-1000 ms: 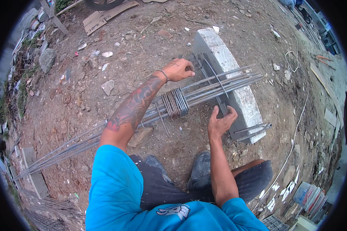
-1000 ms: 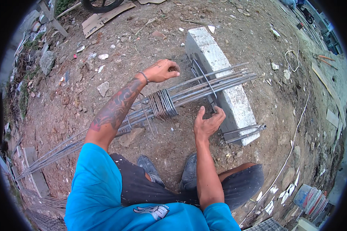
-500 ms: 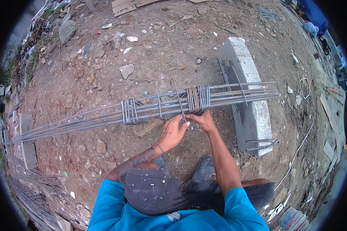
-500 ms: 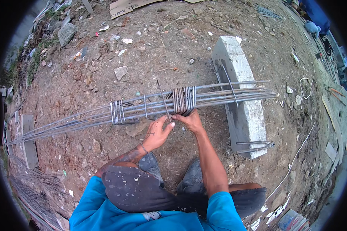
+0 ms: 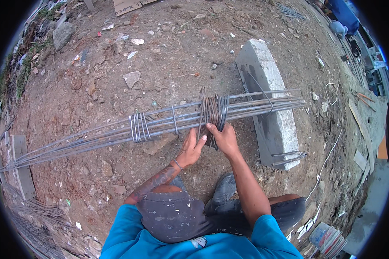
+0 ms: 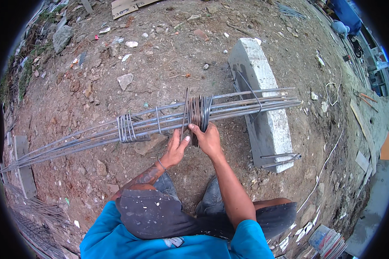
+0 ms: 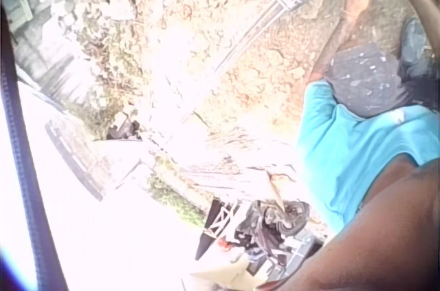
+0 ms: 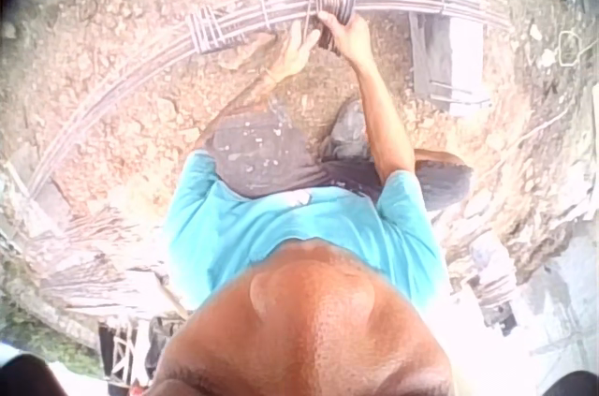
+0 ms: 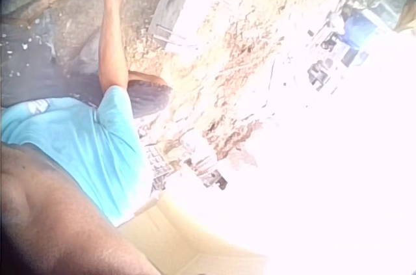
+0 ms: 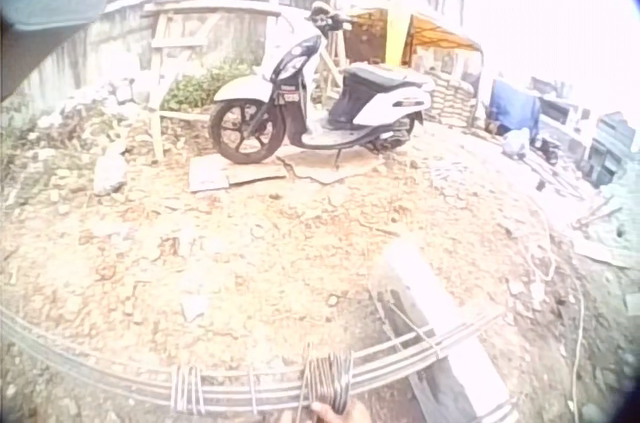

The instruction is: The person assembles a rebar cage by hand, sliding square metal rebar rings onto rebar rods and spacing them along the rods.

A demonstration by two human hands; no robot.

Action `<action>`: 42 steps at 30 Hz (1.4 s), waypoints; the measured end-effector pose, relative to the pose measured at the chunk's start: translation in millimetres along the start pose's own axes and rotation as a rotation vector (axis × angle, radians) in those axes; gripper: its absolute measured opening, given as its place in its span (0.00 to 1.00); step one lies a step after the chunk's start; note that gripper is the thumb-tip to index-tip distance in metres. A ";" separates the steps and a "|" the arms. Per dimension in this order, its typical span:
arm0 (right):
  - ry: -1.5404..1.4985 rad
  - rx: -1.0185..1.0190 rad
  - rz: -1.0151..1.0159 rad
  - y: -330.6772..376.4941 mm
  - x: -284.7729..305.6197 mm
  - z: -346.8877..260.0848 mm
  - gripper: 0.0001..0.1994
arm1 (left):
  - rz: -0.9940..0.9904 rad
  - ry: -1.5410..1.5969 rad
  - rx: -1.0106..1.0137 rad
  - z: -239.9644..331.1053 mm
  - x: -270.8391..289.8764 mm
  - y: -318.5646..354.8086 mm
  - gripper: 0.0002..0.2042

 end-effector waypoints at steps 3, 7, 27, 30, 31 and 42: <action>0.057 0.052 0.158 7.5 0.1 -9.1 0.18 | -0.005 -0.063 -0.015 8.7 0.4 -2.4 0.17; 0.171 -0.017 0.205 13.7 -0.2 -18.1 0.22 | 0.043 -0.300 0.045 22.5 5.4 -9.2 0.14; 0.026 -0.007 -0.267 -8.3 16.0 -23.9 0.18 | 0.023 -0.044 0.088 58.5 27.8 -59.6 0.16; -0.067 0.125 -0.209 -11.1 10.0 -34.2 0.15 | 0.028 0.031 0.120 56.8 26.8 -60.3 0.16; -0.096 0.119 -0.182 -14.1 7.4 -35.4 0.15 | 0.077 0.131 0.095 59.9 27.7 -59.3 0.16; 0.012 -0.084 -0.272 -59.3 -16.6 -48.4 0.16 | 0.131 -0.162 0.141 53.2 34.3 -3.1 0.14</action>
Point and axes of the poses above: each hand's wrist, its own y-axis away from the middle knuckle, its own x-axis out of the back of the hand, z = x × y, the point moved 6 cm from there along -y, towards the middle knuckle, and after that the axes turned 6 degrees about -y, right-handed, at the moved point
